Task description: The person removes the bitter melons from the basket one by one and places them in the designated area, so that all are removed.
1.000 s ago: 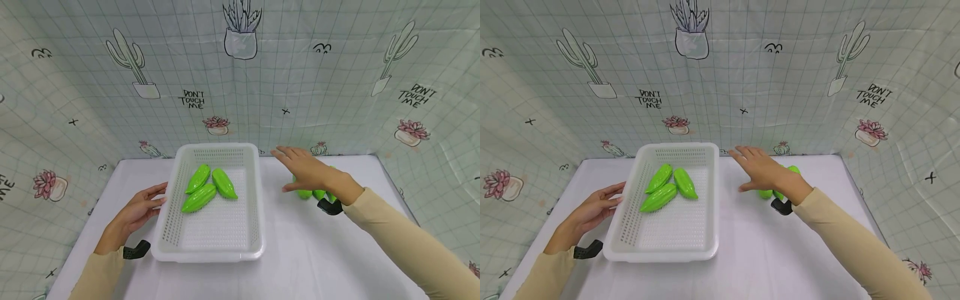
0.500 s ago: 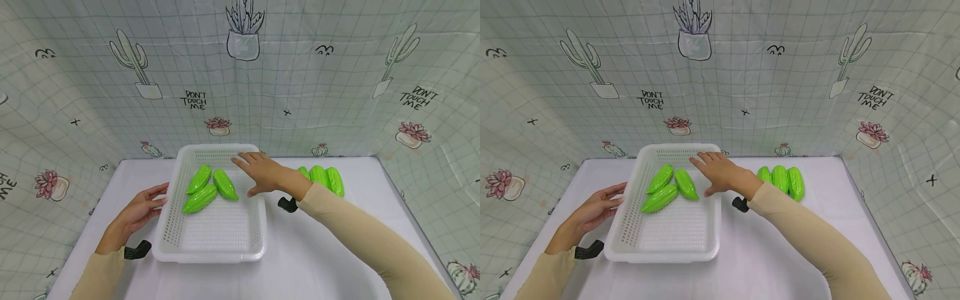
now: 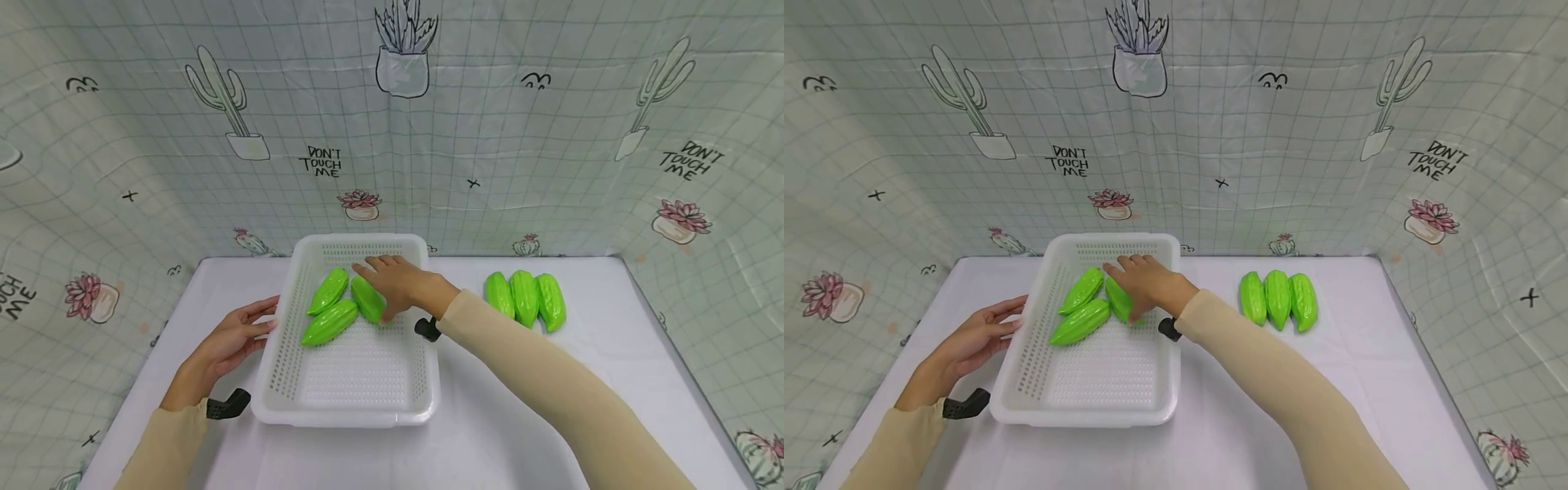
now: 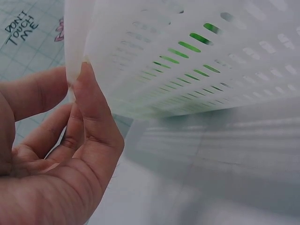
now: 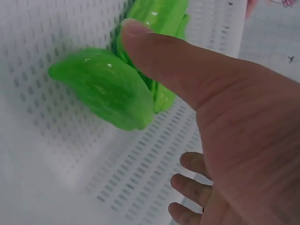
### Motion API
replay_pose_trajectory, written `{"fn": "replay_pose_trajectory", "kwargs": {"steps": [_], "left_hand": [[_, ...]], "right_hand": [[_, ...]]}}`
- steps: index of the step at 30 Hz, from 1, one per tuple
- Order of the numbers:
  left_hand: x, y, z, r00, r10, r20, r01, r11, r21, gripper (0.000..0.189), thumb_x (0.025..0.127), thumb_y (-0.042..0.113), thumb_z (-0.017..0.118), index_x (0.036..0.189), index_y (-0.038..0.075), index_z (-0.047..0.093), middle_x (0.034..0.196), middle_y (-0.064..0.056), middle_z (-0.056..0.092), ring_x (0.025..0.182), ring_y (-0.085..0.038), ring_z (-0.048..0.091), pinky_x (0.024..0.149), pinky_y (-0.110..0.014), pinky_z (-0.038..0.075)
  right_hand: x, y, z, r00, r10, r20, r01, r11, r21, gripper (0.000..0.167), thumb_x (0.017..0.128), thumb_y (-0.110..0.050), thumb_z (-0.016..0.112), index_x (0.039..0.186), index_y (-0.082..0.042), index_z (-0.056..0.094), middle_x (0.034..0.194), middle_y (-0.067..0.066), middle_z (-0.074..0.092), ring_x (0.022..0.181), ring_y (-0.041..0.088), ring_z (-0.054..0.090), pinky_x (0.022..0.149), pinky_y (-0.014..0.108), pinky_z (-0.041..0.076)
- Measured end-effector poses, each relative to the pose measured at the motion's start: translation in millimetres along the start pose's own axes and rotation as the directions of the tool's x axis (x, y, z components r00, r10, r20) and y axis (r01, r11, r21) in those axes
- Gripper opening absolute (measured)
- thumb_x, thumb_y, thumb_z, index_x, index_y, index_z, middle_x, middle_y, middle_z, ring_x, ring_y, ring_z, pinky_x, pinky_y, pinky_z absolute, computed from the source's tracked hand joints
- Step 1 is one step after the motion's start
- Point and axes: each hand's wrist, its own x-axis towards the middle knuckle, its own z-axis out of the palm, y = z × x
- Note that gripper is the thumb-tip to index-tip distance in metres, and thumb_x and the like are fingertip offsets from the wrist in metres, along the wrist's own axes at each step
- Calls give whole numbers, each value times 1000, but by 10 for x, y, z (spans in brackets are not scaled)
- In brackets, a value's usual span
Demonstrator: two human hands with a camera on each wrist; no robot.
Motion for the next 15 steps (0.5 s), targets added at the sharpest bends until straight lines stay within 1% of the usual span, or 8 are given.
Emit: {"fn": "replay_pose_trajectory", "kwargs": {"steps": [3,8,11,15], "left_hand": [[6,3,1,1000,-1,0,1,1000,2,70,107,1,58,166,-5,21,139,-4,51,105,-7,69,86,-25,60],[14,-5,-12,1000,12,17,-12,1000,-22,70,107,0,58,165,-7,20,133,1,54,105,-8,70,85,-25,60],[22,-18,-21,999,21,30,-19,999,-38,70,107,0,58,165,-8,19,132,2,55,106,-8,70,84,-25,60],[17,-22,-27,999,22,33,-21,999,-38,70,107,0,57,165,-8,19,132,3,55,106,-7,70,85,-26,60]], "right_hand": [[67,-33,20,1000,14,26,-13,1000,-19,120,87,-47,87,172,-15,9,175,16,17,160,36,22,130,50,20],[167,-63,61,998,29,53,-26,999,-46,120,85,-47,89,171,-16,11,174,16,21,159,36,26,129,49,24],[230,-70,87,996,44,74,-41,998,-49,121,84,-46,90,171,-16,11,173,16,23,158,36,28,129,48,25],[314,-77,129,993,61,97,-57,997,-49,121,83,-44,91,172,-17,13,173,14,26,157,34,30,128,47,26]]}}
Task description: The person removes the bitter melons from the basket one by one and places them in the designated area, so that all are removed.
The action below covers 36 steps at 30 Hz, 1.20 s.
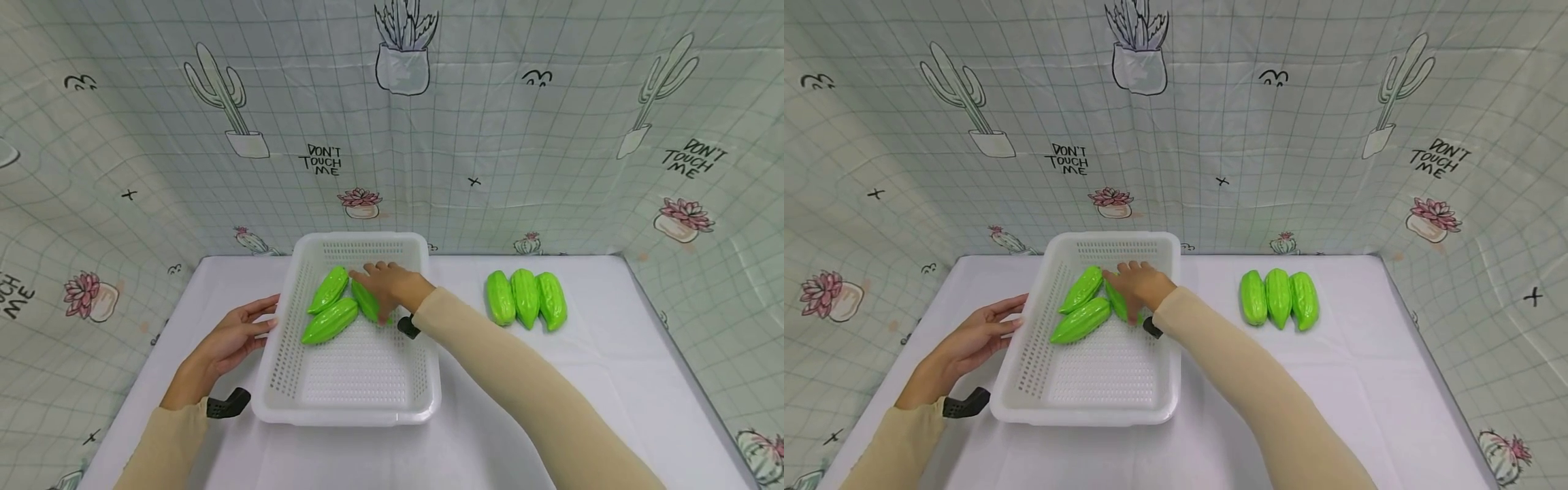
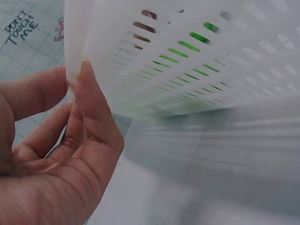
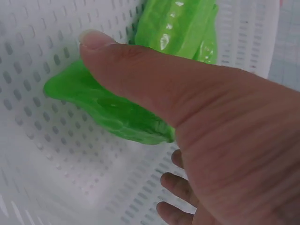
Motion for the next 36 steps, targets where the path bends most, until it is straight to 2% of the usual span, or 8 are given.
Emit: {"fn": "replay_pose_trajectory", "kwargs": {"steps": [8,18,25,32,36], "left_hand": [[7,18,15,1000,0,-5,0,1000,-4,70,107,-1,56,165,-7,18,132,4,55,107,-7,69,85,-25,60],[-13,19,17,1000,0,-14,0,1000,-4,71,107,0,58,165,-8,18,130,8,57,108,-6,69,88,-25,60],[-20,2,12,1000,-9,-17,9,1000,-18,72,106,0,59,165,-7,19,129,10,58,107,-7,70,87,-25,60],[-9,-6,11,1000,-11,-22,10,1000,-19,72,106,0,60,165,-7,20,129,10,58,107,-7,70,86,-25,60],[-14,-6,15,1000,-13,-19,13,1000,-10,72,106,0,59,165,-7,18,130,10,57,107,-6,70,87,-25,60]], "right_hand": [[44,-22,48,999,30,20,-30,1000,-9,120,82,-37,93,172,-21,15,172,9,28,156,30,32,129,45,26],[19,-62,62,998,43,34,-40,997,-60,112,88,-36,89,172,-23,16,171,7,31,156,28,32,128,41,27],[-14,-73,73,999,27,43,-23,996,-87,114,84,-36,92,171,-31,19,165,6,39,150,28,39,124,43,34],[-33,-81,77,999,21,30,-16,985,-169,116,81,-38,95,171,-26,23,163,8,43,150,27,41,125,41,32],[-41,-80,78,999,26,27,-21,985,-171,115,81,-39,94,170,-23,24,164,9,42,151,28,40,125,41,32]]}}
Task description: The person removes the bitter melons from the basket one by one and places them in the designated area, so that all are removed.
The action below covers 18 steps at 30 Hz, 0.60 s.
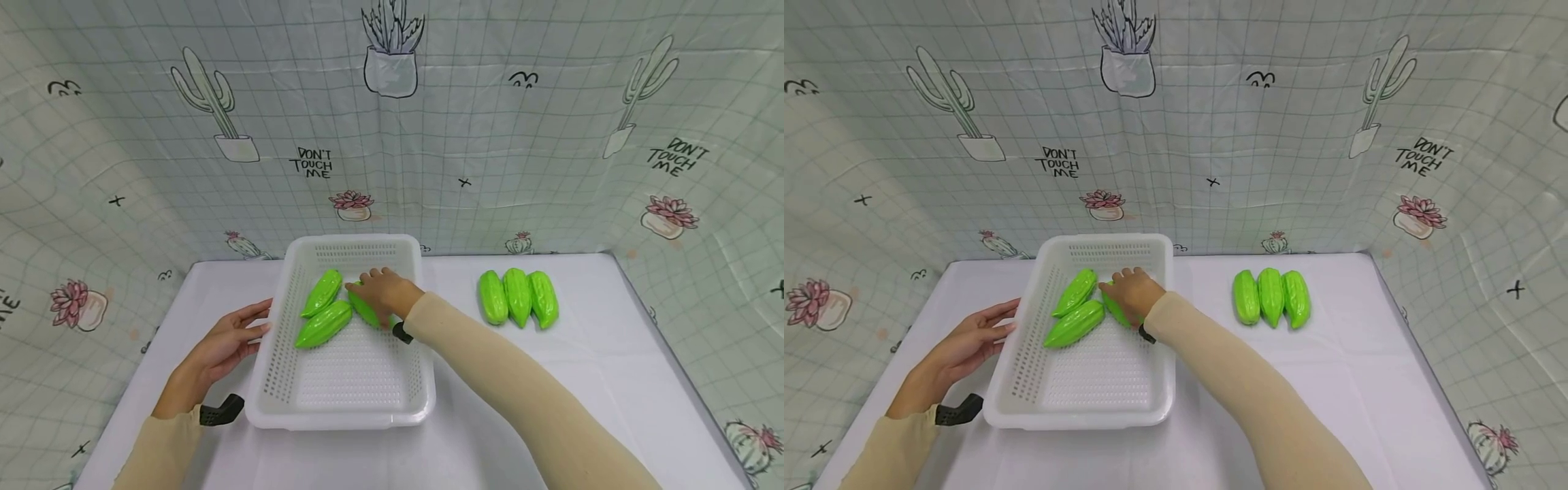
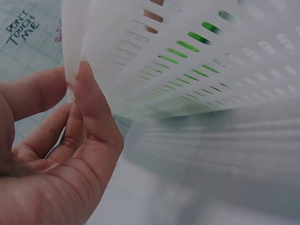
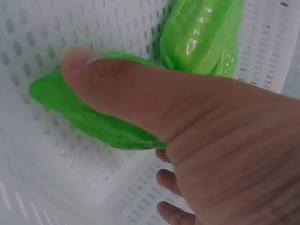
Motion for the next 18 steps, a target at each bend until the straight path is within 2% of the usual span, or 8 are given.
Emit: {"fn": "replay_pose_trajectory", "kwargs": {"steps": [5,11,18], "left_hand": [[-10,-4,-5,1000,6,5,-6,1000,4,72,106,0,58,165,-7,18,129,11,57,107,-7,70,88,-26,60],[-27,2,-9,1000,14,15,-14,1000,-13,72,106,1,59,165,-7,19,128,9,59,107,-8,71,88,-25,60],[-19,-6,-5,1000,7,15,-6,999,-32,72,106,0,59,165,-7,18,128,11,59,107,-8,71,88,-25,60]], "right_hand": [[-37,28,-24,1000,6,-1,-6,1000,2,117,82,-43,93,171,-20,21,164,9,41,149,27,41,122,41,35],[-111,82,-119,999,8,-45,-8,1000,0,121,79,-50,93,171,-18,20,165,10,41,150,29,40,124,43,34],[-313,185,-255,994,18,-110,-9,996,84,125,79,-49,93,171,-18,15,167,13,37,154,34,35,126,47,30]]}}
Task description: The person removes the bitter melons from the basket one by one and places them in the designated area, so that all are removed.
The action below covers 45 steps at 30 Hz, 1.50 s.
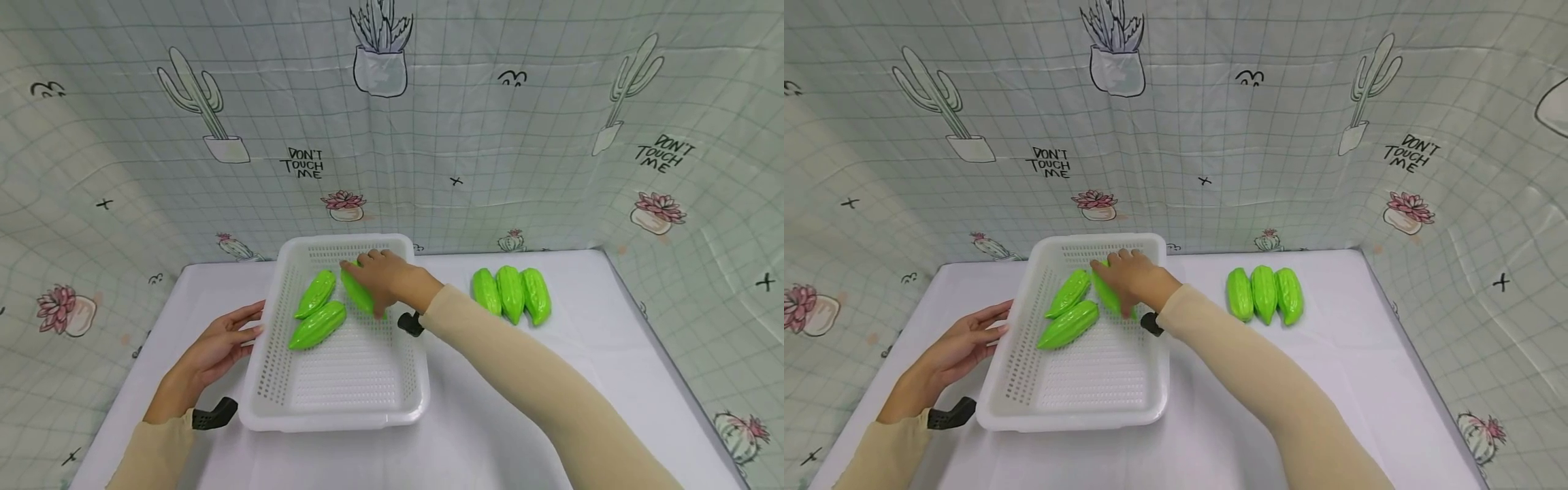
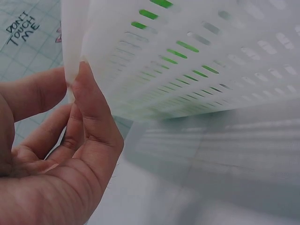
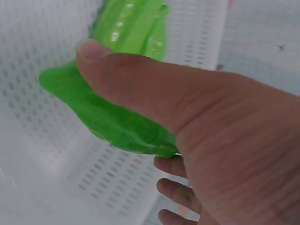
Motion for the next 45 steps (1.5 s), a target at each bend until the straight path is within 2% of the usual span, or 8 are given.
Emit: {"fn": "replay_pose_trajectory", "kwargs": {"steps": [7,12,21,29,38,45], "left_hand": [[6,-17,-5,1000,-3,0,3,1000,-19,68,106,-1,59,165,-4,24,125,11,62,106,-8,71,88,-25,60],[20,-19,-4,1000,6,5,-6,1000,3,71,107,0,58,165,-7,19,125,13,63,106,-8,71,87,-25,60],[8,9,-5,1000,-10,-6,10,1000,9,70,106,1,59,165,-5,21,123,11,63,105,-7,71,87,-25,60],[-12,21,1,1000,-15,-17,16,999,51,72,107,2,60,165,-7,19,124,11,61,104,-7,70,87,-25,60],[-8,9,-12,1000,0,-3,0,1000,18,68,106,1,60,165,-4,25,124,9,62,104,-8,71,85,-24,60],[9,10,-15,1000,3,6,-3,1000,-5,65,106,0,59,164,-2,29,123,9,62,104,-7,71,84,-24,60]], "right_hand": [[-224,157,-68,995,5,-98,3,997,82,125,78,-46,95,171,-15,17,166,14,38,154,35,35,127,49,28],[-429,301,-82,989,34,-143,-10,986,165,124,79,-41,96,170,-14,17,165,17,38,154,38,34,128,52,25],[-795,565,30,963,103,-247,-26,955,296,123,76,-32,98,169,-8,21,163,22,39,151,43,35,126,58,28],[-1098,733,164,945,141,-294,-42,947,319,121,77,-31,98,168,-6,22,160,24,41,150,45,36,124,60,30],[-1357,926,388,923,192,-334,-84,947,311,120,75,-32,98,166,-2,26,156,28,46,145,48,42,121,63,32],[-1546,982,652,913,205,-354,-98,950,297,118,75,-33,98,164,1,28,150,29,50,141,50,45,118,65,35]]}}
